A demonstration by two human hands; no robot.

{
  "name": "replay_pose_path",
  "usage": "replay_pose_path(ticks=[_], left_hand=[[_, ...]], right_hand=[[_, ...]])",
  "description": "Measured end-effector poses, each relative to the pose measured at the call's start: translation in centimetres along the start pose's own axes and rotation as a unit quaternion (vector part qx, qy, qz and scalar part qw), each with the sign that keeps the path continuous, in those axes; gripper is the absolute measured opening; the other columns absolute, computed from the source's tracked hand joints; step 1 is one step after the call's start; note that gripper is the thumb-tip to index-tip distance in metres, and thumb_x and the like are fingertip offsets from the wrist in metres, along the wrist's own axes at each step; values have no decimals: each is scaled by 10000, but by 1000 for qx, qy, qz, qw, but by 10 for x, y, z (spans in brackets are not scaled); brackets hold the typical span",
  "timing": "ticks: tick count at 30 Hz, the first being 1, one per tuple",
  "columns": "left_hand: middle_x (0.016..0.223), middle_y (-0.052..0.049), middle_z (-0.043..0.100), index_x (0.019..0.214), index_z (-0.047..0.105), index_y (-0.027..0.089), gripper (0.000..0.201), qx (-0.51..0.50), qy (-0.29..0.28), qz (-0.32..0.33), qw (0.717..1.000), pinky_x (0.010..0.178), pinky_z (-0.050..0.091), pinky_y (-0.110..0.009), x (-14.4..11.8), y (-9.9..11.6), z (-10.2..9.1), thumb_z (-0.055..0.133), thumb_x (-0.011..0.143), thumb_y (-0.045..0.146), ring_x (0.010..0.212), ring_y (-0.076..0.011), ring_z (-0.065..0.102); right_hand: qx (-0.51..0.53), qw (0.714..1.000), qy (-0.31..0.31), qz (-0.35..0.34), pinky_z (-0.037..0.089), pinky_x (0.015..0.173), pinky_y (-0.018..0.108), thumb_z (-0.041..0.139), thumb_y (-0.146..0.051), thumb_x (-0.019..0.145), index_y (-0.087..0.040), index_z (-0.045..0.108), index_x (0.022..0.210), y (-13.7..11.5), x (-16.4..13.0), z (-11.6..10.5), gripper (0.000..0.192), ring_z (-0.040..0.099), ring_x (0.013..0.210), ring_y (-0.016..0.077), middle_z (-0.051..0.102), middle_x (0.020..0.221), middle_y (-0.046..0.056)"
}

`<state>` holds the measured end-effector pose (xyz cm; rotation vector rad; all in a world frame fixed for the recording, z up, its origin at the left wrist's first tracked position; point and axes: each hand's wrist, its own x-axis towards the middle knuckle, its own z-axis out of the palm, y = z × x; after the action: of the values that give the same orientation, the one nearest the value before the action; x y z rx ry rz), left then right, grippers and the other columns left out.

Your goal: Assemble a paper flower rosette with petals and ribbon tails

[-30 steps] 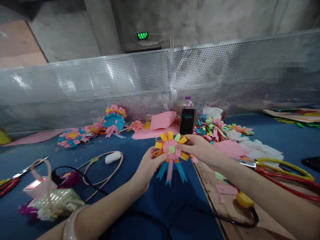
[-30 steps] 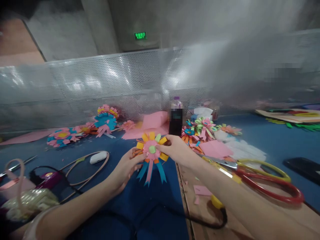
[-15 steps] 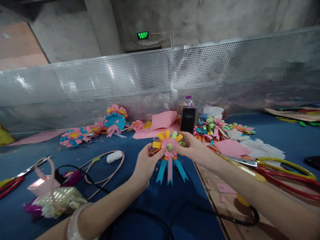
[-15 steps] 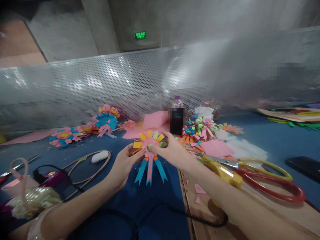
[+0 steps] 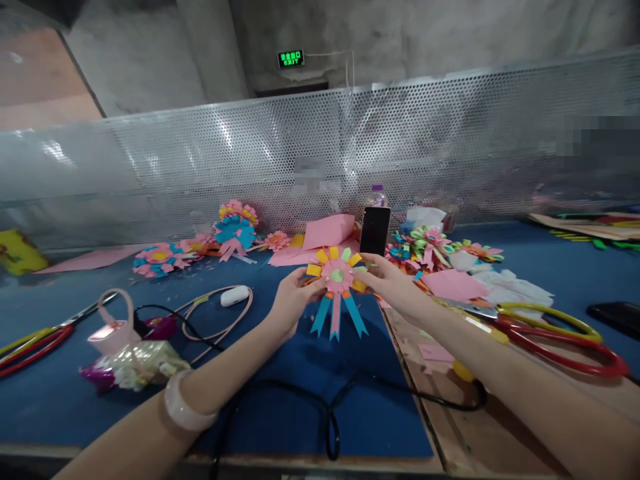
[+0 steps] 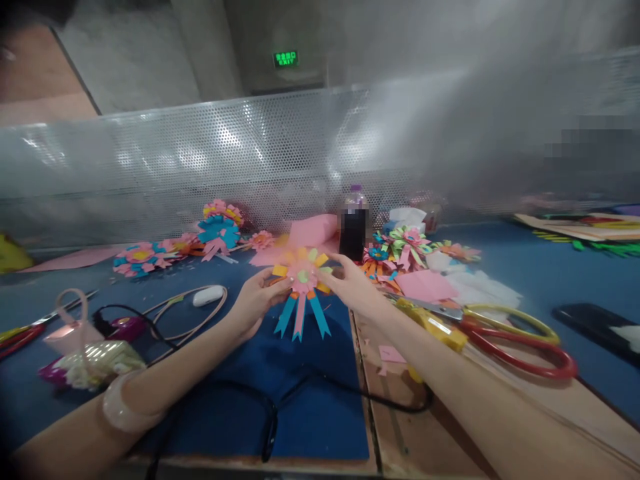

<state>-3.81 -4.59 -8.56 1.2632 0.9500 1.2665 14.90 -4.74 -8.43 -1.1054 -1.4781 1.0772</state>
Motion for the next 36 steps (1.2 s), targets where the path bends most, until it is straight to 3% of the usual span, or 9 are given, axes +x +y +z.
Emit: replay_pose_path(ticks=[7,10,13,16,19,21,29,36], left_hand=[[925,-68,713,961,651,139,377,1,-14,12,1000,742,525,-299,-1,3,3,785,646,298,799,-184,663],[940,-78,710,972,649,139,399,-6,-8,3,1000,727,519,-286,0,2,0,791,642,312,797,-184,666],[950,-78,706,972,638,143,423,-19,23,-13,999,719,513,-270,4,-2,-6,803,623,318,800,-179,670],[940,-85,705,963,628,139,423,-26,44,-33,998,704,514,-267,8,-5,-10,803,622,319,790,-182,673],[941,-96,706,970,625,137,421,-26,41,-48,998,688,516,-277,10,-5,-11,794,634,326,769,-187,676],[941,-96,707,976,624,139,417,-22,37,-54,998,691,516,-285,10,-4,-11,789,641,325,772,-190,676],[876,-77,714,914,642,146,371,-14,34,-75,996,671,514,-291,9,-2,-12,785,638,349,760,-204,676],[889,-73,711,918,635,152,343,-1,28,-94,995,680,510,-287,10,0,-13,766,662,338,765,-201,668]], right_hand=[[-2,998,-54,-32,533,763,365,597,-252,864,-150,519,1178,2,-5,5,340,617,869,162,610,1034,52],[-37,998,-57,-11,534,754,360,585,-276,873,-152,527,1172,-5,-4,-1,329,615,868,161,607,1045,56],[-100,994,-25,44,531,747,356,527,-348,906,-157,523,1182,-12,17,-21,336,607,886,164,591,1087,71],[-200,973,12,116,524,748,357,522,-364,906,-150,548,1135,-10,54,-57,314,602,880,163,592,1072,69],[-288,940,26,181,518,766,353,555,-345,888,-132,571,1096,4,87,-87,299,597,900,173,591,1076,79],[-325,923,21,205,519,762,351,557,-349,886,-136,573,1092,17,99,-95,296,598,896,172,593,1072,74],[-398,895,8,203,516,770,364,550,-376,887,-148,556,1130,46,121,-88,333,597,912,178,587,1092,74],[-459,867,49,189,501,813,402,554,-377,884,-157,539,1161,58,137,-85,354,583,969,196,571,1134,80]])
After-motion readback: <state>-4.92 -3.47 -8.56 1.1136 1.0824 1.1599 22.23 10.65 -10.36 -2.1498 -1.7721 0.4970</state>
